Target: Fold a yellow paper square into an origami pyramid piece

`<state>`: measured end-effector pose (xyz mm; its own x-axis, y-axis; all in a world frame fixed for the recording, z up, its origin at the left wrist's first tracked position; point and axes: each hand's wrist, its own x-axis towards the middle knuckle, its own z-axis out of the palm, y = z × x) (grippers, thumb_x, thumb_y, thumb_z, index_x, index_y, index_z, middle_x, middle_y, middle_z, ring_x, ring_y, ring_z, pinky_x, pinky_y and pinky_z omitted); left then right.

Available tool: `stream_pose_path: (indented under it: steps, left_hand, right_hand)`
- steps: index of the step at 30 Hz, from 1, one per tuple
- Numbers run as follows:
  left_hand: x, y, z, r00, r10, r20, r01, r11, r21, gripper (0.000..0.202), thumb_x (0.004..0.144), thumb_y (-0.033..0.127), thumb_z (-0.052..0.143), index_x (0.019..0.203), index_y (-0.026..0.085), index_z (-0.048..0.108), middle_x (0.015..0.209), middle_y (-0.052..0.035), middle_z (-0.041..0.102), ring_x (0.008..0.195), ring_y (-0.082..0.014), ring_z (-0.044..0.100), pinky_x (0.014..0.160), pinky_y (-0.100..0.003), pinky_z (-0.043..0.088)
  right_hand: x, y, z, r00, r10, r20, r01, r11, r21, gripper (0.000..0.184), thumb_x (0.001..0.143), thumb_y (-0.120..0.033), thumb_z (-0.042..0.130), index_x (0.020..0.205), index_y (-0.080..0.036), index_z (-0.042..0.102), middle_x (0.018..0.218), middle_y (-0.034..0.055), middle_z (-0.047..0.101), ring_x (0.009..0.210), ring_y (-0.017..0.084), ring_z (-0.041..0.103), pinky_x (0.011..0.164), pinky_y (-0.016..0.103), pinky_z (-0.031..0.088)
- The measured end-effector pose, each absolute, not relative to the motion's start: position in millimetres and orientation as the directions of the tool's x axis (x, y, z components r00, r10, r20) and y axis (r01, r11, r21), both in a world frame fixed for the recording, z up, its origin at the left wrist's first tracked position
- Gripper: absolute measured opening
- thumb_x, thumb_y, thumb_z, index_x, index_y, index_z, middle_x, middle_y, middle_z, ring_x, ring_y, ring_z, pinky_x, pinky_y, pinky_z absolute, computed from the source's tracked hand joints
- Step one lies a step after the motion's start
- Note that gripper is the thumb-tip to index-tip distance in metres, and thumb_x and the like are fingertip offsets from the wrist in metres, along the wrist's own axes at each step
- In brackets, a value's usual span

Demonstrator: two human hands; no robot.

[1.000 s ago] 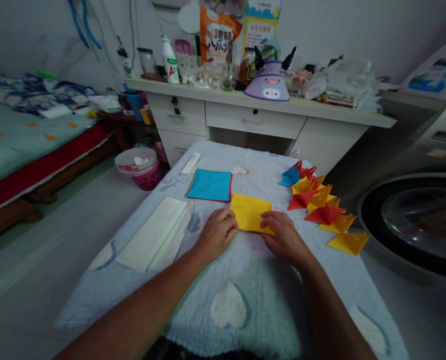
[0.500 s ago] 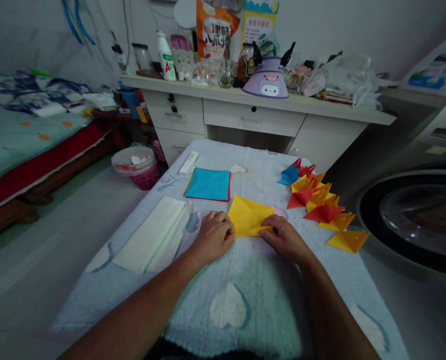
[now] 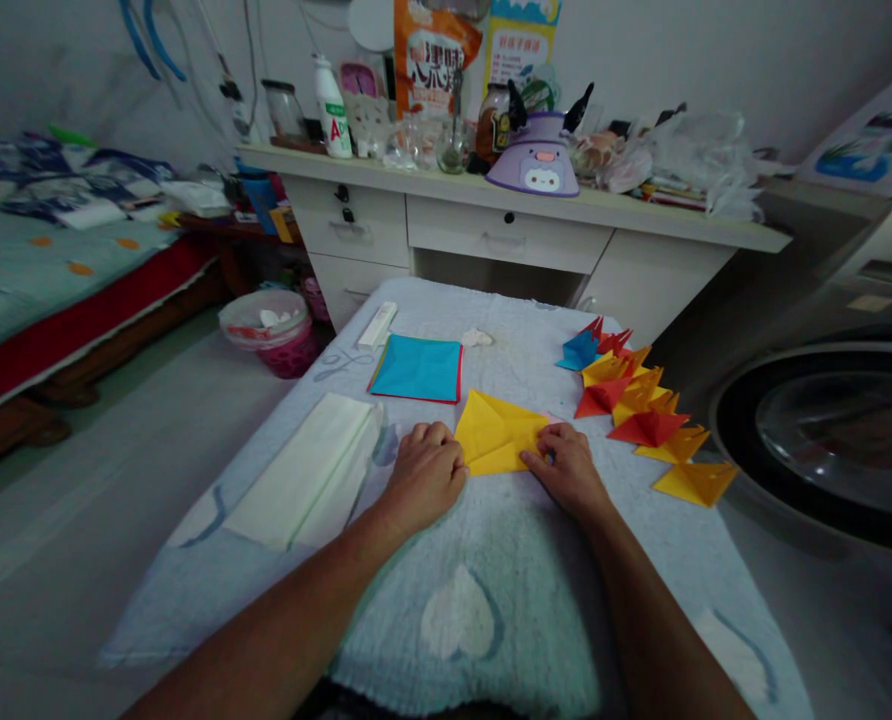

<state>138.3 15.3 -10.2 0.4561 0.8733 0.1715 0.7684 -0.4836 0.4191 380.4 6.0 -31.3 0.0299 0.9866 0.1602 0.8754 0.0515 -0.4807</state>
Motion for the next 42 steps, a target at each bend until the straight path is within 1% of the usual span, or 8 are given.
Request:
stream_pose_path:
  steps: [5, 9, 11, 14, 17, 25, 35, 42]
  left_hand:
    - [140.5, 11.4, -11.7, 0.437, 0.883, 0.169, 0.801, -0.468, 0.373, 0.003, 0.08, 0.02, 0.057, 0.082, 0.02, 0.059, 0.095, -0.0065, 0.056, 0.097, -0.0258, 0.047, 0.082, -0.041, 0.04]
    - [146.6, 6.4, -11.7, 0.471, 0.848, 0.244, 0.781, -0.53, 0.332, 0.028, 0.081, 0.012, 0.056, 0.106, 0.024, 0.058, 0.11, -0.0069, 0.056, 0.106, -0.0272, 0.046, 0.087, -0.044, 0.039]
    - [151.2, 3.4, -11.4, 0.548, 0.799, 0.248, 0.738, -0.601, 0.305, 0.032, 0.084, 0.009, 0.051, 0.111, 0.026, 0.057, 0.115, -0.006, 0.056, 0.109, -0.0266, 0.046, 0.089, -0.043, 0.04]
    - [158.4, -2.7, -12.1, 0.691, 0.7, 0.181, 0.635, -0.708, 0.31, 0.027, 0.091, 0.012, 0.045, 0.111, 0.025, 0.057, 0.112, -0.0052, 0.059, 0.106, -0.0241, 0.049, 0.09, -0.04, 0.042]
    - [163.8, -9.8, -14.3, 0.752, 0.639, 0.163, 0.565, -0.752, 0.339, 0.027, 0.093, 0.013, 0.042, 0.116, 0.021, 0.053, 0.116, -0.0066, 0.059, 0.107, -0.0228, 0.051, 0.094, -0.038, 0.043]
    - [167.3, -20.4, -14.5, 0.717, 0.68, 0.152, 0.603, -0.715, 0.355, 0.032, 0.091, 0.019, 0.05, 0.123, 0.02, 0.049, 0.119, -0.0092, 0.058, 0.108, -0.0254, 0.051, 0.094, -0.041, 0.044]
    - [167.5, -21.3, -17.0, 0.719, 0.677, 0.16, 0.609, -0.723, 0.327, 0.034, 0.092, 0.018, 0.045, 0.126, 0.016, 0.047, 0.122, -0.0104, 0.056, 0.107, -0.0266, 0.049, 0.095, -0.042, 0.043]
    - [171.6, -22.4, -16.7, 0.693, 0.708, 0.137, 0.659, -0.698, 0.279, 0.029, 0.093, 0.018, 0.045, 0.122, 0.017, 0.05, 0.112, -0.0091, 0.058, 0.101, -0.0257, 0.051, 0.09, -0.042, 0.045]
  right_hand:
    - [378.5, 6.6, -33.1, 0.046, 0.981, 0.187, 0.893, 0.043, -0.448, 0.02, 0.079, -0.033, 0.068, 0.066, -0.019, 0.063, 0.099, 0.0081, 0.06, 0.097, 0.024, 0.054, 0.089, 0.039, 0.04]
    - [377.8, 6.8, -34.2, 0.06, 0.979, 0.197, 0.903, 0.031, -0.428, 0.018, 0.076, -0.033, 0.07, 0.067, -0.019, 0.063, 0.098, 0.0077, 0.06, 0.095, 0.024, 0.054, 0.086, 0.039, 0.041]
    - [377.3, 6.6, -34.8, 0.074, 0.977, 0.199, 0.909, 0.016, -0.417, 0.018, 0.076, -0.033, 0.071, 0.068, -0.019, 0.063, 0.098, 0.0075, 0.06, 0.095, 0.024, 0.053, 0.085, 0.039, 0.041]
    - [376.9, 6.3, -36.0, 0.078, 0.973, 0.219, 0.914, 0.018, -0.405, 0.019, 0.075, -0.034, 0.072, 0.066, -0.019, 0.063, 0.097, 0.0068, 0.06, 0.094, 0.024, 0.053, 0.085, 0.038, 0.041]
    - [376.6, 6.5, -37.0, 0.071, 0.966, 0.249, 0.918, 0.034, -0.395, 0.02, 0.075, -0.034, 0.071, 0.065, -0.02, 0.062, 0.095, 0.0062, 0.06, 0.093, 0.024, 0.053, 0.083, 0.038, 0.041]
    - [377.0, 8.5, -38.1, 0.071, 0.959, 0.274, 0.92, 0.043, -0.39, 0.021, 0.078, -0.034, 0.068, 0.063, -0.02, 0.062, 0.091, 0.0063, 0.06, 0.09, 0.023, 0.054, 0.081, 0.036, 0.04]
    - [372.1, 6.4, -36.0, 0.119, 0.959, 0.258, 0.931, -0.017, -0.364, 0.02, 0.081, -0.033, 0.064, 0.066, -0.02, 0.061, 0.092, 0.0076, 0.059, 0.09, 0.024, 0.051, 0.077, 0.036, 0.038]
    - [369.5, 5.6, -34.1, 0.14, 0.962, 0.233, 0.937, -0.053, -0.345, 0.021, 0.082, -0.035, 0.062, 0.067, -0.02, 0.061, 0.093, 0.0086, 0.058, 0.09, 0.025, 0.05, 0.075, 0.036, 0.036]
